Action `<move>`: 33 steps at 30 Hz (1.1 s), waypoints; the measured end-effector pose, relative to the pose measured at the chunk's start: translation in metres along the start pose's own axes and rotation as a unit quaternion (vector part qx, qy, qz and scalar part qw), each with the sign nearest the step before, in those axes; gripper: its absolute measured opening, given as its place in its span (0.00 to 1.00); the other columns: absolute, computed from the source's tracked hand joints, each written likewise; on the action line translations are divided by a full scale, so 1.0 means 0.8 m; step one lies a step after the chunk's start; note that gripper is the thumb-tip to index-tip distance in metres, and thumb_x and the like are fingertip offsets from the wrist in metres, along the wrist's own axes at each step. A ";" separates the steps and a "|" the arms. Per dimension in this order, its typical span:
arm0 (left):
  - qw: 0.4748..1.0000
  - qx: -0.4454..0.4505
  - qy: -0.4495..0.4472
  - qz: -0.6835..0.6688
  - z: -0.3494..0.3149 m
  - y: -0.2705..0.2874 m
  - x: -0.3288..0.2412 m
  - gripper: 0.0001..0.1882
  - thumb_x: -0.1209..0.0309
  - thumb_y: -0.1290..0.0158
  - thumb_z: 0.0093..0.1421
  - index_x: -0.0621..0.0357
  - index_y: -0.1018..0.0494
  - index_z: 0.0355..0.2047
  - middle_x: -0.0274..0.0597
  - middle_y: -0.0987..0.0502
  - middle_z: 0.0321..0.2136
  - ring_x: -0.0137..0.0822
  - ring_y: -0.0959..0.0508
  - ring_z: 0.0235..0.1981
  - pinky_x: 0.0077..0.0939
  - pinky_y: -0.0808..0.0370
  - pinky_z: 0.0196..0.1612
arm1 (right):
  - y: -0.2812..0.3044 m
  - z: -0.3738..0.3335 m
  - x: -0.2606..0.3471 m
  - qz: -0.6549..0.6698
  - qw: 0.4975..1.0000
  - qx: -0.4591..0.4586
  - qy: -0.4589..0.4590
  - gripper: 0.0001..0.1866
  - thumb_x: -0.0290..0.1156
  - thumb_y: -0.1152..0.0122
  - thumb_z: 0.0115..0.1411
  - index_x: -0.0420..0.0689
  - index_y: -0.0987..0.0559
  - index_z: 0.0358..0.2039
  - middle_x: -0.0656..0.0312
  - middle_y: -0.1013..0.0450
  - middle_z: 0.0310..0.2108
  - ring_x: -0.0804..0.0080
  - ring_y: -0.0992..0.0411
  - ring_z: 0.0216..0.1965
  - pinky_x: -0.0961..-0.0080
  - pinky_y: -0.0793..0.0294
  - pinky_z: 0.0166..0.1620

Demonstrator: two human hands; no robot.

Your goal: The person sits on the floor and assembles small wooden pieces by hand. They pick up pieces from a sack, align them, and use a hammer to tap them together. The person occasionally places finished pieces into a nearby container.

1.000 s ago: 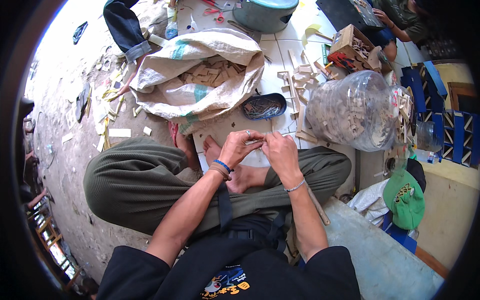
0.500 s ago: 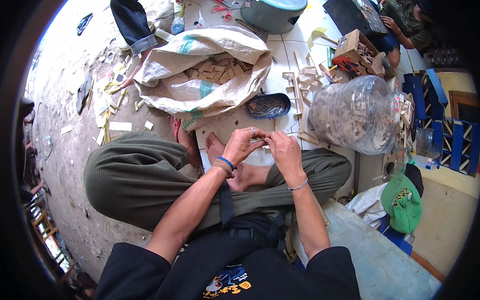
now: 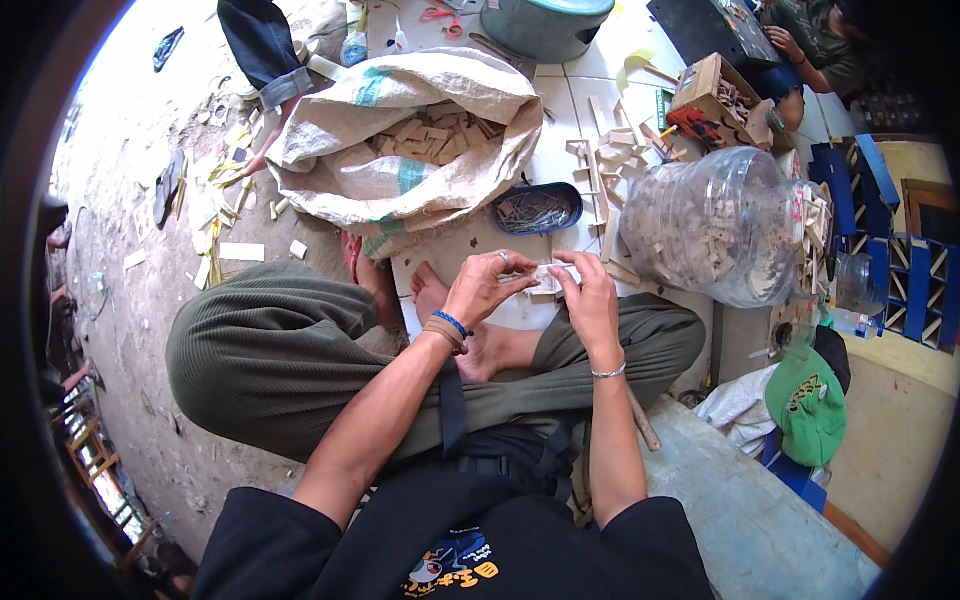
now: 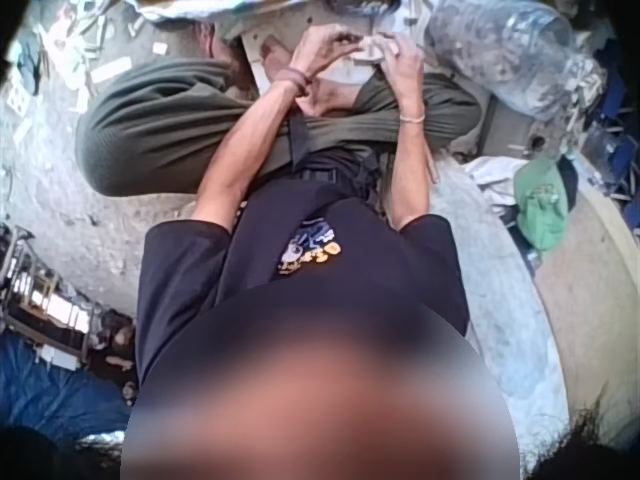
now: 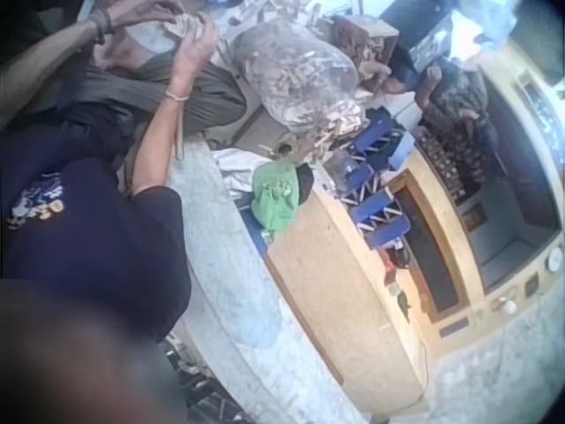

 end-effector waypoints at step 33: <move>0.999 0.013 -0.006 0.029 0.003 0.002 0.005 0.12 0.71 0.32 0.60 0.58 0.17 0.44 0.45 0.16 0.38 0.44 0.13 0.40 0.35 0.16 0.44 | -0.039 0.005 -0.034 0.193 0.967 0.061 -0.155 0.13 0.35 0.35 0.72 0.38 0.16 0.48 0.64 0.17 0.37 0.81 0.22 0.41 0.78 0.23 0.46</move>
Point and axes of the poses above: each hand's wrist, its own z-axis towards the middle knuckle, its own y-axis out of the back of the hand, x = y × z, the point moved 1 cm from there along z, towards the middle knuckle
